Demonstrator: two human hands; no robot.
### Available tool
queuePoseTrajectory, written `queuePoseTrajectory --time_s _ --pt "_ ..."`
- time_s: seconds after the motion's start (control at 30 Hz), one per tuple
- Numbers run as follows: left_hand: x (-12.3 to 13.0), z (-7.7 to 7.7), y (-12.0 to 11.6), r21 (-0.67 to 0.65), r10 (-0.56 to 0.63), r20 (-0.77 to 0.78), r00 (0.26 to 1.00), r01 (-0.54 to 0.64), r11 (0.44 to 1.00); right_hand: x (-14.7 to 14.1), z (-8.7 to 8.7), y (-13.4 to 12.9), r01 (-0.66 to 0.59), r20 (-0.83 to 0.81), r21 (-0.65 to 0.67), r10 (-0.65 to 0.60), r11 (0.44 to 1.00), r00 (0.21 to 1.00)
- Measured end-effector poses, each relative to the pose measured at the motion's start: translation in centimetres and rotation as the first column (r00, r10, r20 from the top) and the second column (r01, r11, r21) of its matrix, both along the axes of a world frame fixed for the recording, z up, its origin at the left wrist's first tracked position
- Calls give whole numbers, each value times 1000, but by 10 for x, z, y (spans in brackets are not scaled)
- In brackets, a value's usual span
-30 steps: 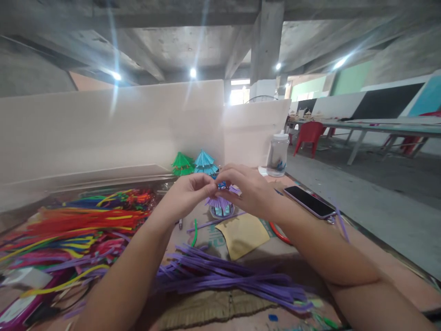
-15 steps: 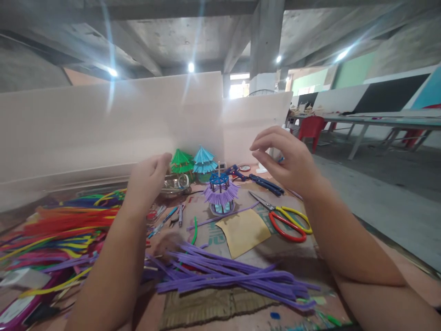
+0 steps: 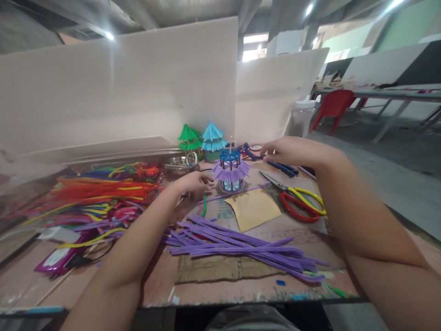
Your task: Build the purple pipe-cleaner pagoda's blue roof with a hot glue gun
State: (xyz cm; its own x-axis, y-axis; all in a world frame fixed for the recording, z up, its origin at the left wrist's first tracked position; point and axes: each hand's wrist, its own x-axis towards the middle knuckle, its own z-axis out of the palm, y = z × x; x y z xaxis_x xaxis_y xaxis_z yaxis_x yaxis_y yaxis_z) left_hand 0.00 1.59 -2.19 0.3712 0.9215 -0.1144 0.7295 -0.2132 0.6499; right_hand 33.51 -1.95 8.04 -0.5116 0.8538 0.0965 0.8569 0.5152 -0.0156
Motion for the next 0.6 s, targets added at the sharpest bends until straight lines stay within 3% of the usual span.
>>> queuePoseTrajectory --time_s 0.4,0.6 --pt "12 -11 -3 -46 48 304 951 -36 998 -7 -1 -4 -31 10 -36 31 999 999" --pt "-15 -2 7 -132 187 470 862 -141 981 -7 4 -10 -22 26 -17 22 1000 999"
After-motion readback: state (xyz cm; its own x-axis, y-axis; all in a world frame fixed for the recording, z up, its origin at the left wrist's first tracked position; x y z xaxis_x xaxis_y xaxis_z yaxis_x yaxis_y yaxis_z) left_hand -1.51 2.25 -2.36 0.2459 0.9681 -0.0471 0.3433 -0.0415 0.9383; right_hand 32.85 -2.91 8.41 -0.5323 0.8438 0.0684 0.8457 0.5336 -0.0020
